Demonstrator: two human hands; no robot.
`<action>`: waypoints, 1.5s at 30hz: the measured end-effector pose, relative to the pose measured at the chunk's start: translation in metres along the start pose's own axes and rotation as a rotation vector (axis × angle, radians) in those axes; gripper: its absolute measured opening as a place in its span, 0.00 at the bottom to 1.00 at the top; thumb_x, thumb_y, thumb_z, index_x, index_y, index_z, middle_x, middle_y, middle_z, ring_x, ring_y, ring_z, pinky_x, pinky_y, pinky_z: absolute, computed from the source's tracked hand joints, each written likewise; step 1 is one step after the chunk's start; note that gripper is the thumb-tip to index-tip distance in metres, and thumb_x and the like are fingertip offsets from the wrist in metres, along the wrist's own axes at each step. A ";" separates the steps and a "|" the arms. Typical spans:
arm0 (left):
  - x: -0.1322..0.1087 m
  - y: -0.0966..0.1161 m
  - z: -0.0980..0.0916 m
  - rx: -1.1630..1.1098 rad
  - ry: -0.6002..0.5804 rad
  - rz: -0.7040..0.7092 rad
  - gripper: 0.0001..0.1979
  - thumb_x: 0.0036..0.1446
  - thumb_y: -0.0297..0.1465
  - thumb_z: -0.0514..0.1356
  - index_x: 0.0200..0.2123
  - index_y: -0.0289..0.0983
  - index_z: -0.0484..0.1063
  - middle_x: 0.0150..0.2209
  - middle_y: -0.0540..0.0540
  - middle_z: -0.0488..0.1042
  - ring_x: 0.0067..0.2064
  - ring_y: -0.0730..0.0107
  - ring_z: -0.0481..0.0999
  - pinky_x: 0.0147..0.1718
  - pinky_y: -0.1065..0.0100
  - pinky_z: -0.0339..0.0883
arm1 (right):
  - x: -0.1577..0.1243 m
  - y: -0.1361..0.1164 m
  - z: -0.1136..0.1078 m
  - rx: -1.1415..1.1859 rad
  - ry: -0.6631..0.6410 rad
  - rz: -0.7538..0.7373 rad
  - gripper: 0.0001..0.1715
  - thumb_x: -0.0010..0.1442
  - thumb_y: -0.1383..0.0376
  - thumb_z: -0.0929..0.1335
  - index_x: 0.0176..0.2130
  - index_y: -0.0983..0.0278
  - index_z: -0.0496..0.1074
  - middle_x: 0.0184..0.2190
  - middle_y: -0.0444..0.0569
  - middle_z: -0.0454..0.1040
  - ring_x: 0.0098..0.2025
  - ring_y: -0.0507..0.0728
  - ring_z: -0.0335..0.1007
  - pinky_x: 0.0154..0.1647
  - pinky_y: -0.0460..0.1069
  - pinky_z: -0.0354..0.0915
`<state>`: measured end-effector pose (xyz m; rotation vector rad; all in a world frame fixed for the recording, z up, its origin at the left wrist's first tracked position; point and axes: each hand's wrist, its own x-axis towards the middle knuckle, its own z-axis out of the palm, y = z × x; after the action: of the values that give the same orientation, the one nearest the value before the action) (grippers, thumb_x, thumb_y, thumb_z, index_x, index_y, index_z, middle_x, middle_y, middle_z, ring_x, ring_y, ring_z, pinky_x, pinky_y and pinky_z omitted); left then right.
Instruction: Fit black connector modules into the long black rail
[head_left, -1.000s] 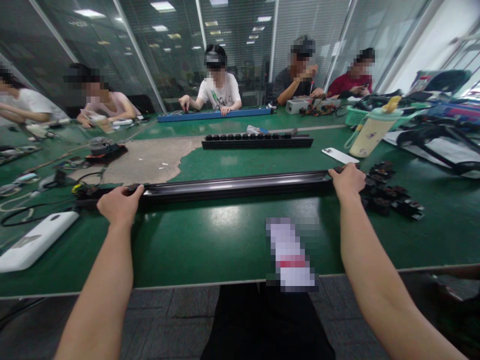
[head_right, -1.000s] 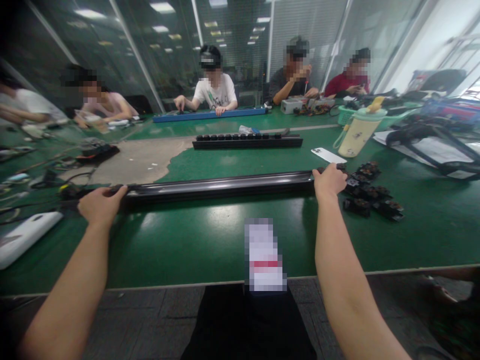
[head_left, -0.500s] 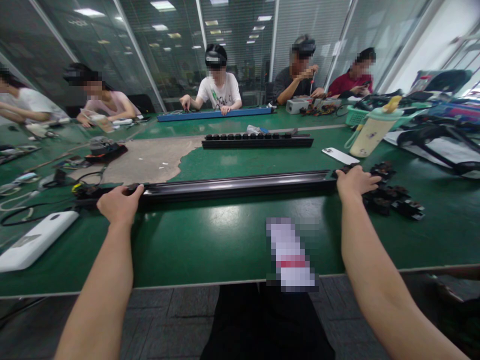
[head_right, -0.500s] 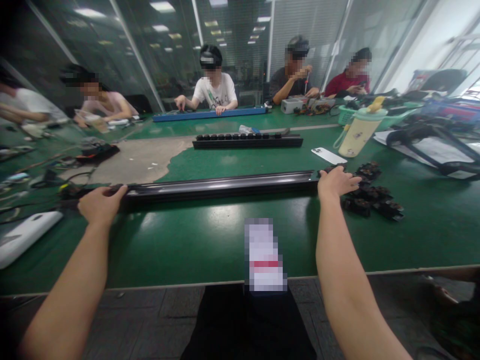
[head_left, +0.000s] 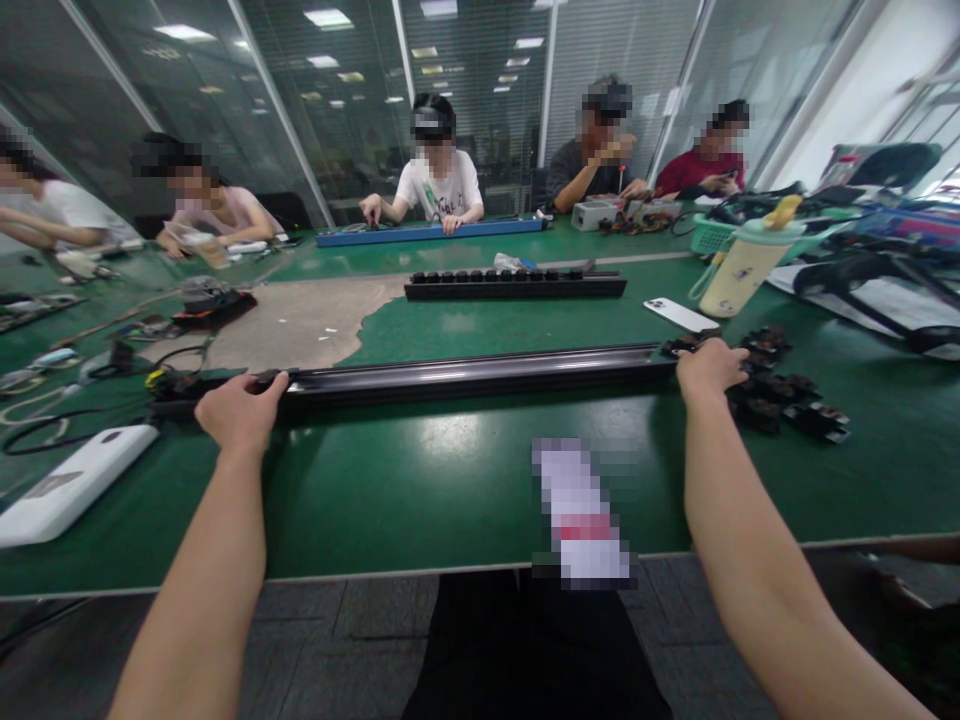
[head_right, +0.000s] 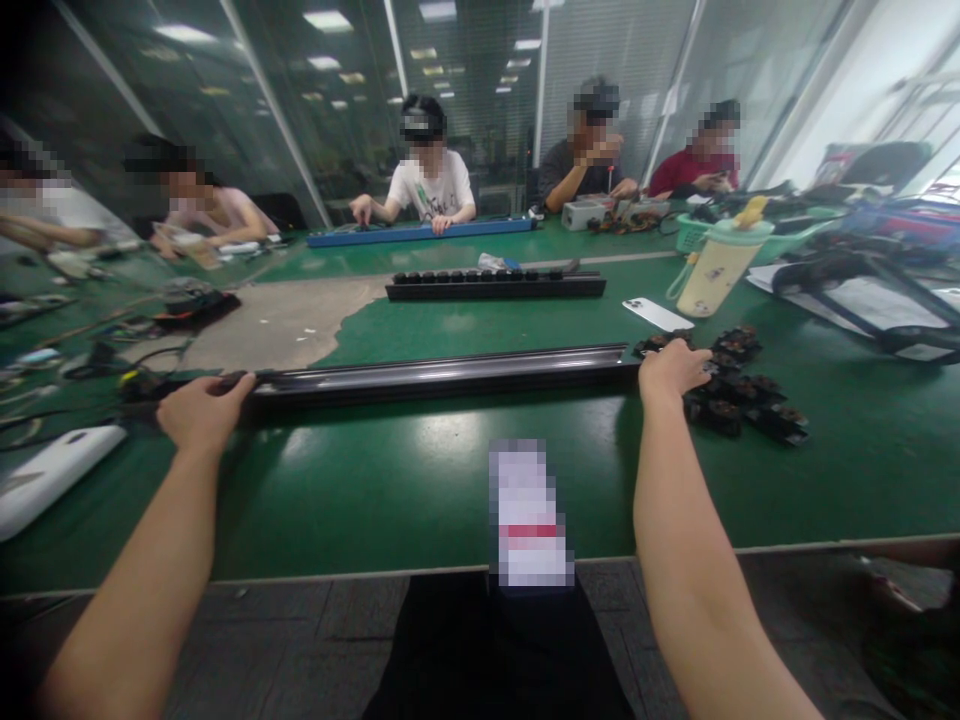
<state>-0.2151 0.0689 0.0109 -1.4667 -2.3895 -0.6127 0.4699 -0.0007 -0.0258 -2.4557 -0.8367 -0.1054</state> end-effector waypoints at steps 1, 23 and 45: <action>0.000 0.000 0.000 0.001 0.001 0.000 0.39 0.52 0.59 0.54 0.51 0.33 0.77 0.46 0.32 0.79 0.49 0.47 0.75 0.48 0.56 0.63 | -0.001 -0.003 -0.001 0.003 0.004 0.072 0.22 0.63 0.62 0.66 0.53 0.74 0.70 0.51 0.76 0.62 0.60 0.73 0.56 0.56 0.65 0.54; 0.001 -0.003 0.005 -0.001 0.064 0.038 0.36 0.54 0.57 0.54 0.49 0.34 0.79 0.44 0.34 0.80 0.46 0.51 0.75 0.46 0.59 0.65 | -0.018 -0.029 -0.007 -0.114 -0.062 -0.165 0.26 0.64 0.53 0.63 0.45 0.71 0.77 0.43 0.67 0.77 0.49 0.69 0.73 0.49 0.60 0.68; -0.009 -0.002 -0.005 0.020 0.059 0.055 0.37 0.58 0.56 0.49 0.51 0.32 0.78 0.42 0.31 0.79 0.47 0.44 0.74 0.46 0.55 0.63 | -0.007 -0.029 -0.001 -0.118 -0.307 -0.035 0.26 0.66 0.56 0.62 0.52 0.70 0.77 0.52 0.71 0.74 0.58 0.71 0.70 0.53 0.59 0.67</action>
<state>-0.2125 0.0587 0.0106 -1.4801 -2.2961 -0.6084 0.4473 0.0148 -0.0131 -2.6081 -1.0281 0.2215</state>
